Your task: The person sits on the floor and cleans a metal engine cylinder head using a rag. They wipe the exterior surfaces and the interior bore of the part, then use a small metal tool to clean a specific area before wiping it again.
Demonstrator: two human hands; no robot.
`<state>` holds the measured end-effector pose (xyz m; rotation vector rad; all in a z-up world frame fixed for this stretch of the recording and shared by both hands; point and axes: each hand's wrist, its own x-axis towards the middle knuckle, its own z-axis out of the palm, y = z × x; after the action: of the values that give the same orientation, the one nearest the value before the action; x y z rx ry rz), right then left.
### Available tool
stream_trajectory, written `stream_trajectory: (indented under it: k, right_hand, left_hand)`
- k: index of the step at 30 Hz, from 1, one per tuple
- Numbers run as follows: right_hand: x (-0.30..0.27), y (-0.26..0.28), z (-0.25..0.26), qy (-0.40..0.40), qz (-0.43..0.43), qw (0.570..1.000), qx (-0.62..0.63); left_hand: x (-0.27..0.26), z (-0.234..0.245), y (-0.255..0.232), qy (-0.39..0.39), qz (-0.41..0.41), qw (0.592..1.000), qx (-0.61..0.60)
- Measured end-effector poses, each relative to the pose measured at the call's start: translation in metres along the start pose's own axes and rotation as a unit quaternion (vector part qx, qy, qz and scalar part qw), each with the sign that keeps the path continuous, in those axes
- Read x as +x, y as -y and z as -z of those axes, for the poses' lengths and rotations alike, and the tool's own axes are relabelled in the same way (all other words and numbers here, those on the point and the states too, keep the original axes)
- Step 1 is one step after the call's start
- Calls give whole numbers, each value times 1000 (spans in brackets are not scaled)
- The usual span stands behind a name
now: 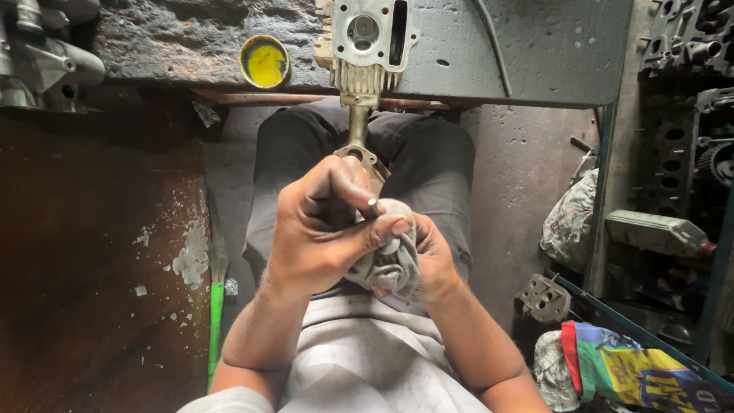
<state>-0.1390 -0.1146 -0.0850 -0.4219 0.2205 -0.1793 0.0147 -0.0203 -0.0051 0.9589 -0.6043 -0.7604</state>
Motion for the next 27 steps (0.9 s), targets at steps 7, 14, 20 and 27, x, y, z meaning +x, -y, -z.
stream_trajectory:
  k: [7, 14, 20, 27]
  right_hand:
    - [3, 1, 14, 30, 1, 999, 26]
    - [12, 14, 22, -110, 37, 993, -19]
    - [-7, 21, 38, -119, 64, 990, -34]
    - [-30, 28, 47, -140, 72, 987, -46]
  left_hand:
    - [11, 3, -12, 28, 95, 995, -1]
    - [66, -2, 21, 28, -40, 979, 200]
    - [147, -3, 97, 84, -213, 855, 465]
    - [196, 3, 176, 122, -187, 690, 689]
